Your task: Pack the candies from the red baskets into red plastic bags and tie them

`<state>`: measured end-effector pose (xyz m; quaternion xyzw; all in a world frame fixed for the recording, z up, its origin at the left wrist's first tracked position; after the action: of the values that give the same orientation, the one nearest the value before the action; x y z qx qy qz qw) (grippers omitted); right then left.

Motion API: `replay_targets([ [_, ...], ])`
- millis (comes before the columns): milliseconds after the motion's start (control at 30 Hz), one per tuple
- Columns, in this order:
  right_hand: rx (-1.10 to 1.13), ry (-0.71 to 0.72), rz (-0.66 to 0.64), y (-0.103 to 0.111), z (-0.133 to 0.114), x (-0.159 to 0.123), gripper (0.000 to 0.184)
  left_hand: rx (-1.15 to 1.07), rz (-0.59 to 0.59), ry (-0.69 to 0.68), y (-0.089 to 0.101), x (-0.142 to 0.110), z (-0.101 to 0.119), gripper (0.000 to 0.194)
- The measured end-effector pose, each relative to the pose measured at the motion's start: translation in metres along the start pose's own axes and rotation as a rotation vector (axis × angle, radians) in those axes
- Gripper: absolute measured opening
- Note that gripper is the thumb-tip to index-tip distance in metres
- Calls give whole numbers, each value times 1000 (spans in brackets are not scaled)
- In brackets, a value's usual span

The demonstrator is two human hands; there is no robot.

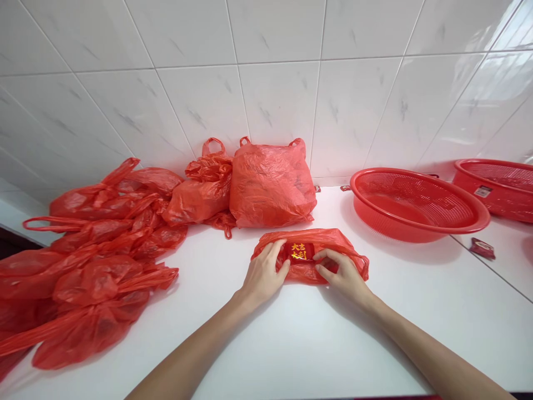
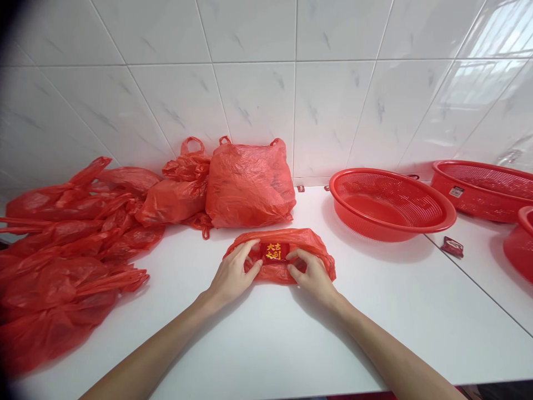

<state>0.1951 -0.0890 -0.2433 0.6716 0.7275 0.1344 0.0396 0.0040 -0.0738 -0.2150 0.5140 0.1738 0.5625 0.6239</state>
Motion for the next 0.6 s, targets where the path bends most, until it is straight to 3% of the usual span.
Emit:
replay_targets([
  [267, -88, 0, -5, -1, -3, -2, 16, 18, -45, -10, -2, 0, 2, 42],
  [600, -123, -42, -13, -4, 2, -2, 37, -7, -62, -37, -4, -1, 3, 46],
])
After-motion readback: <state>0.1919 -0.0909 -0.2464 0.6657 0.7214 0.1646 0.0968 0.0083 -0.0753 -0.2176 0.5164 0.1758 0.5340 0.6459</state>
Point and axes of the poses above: each hand's wrist, its own x-axis towards the middle knuckle, its own y-axis out of the back of the hand, z = x × y, the point moved 8 cm from there along x, towards the middle knuckle, and after that the axes turned 10 degrees about x, right-handed, at the moved point
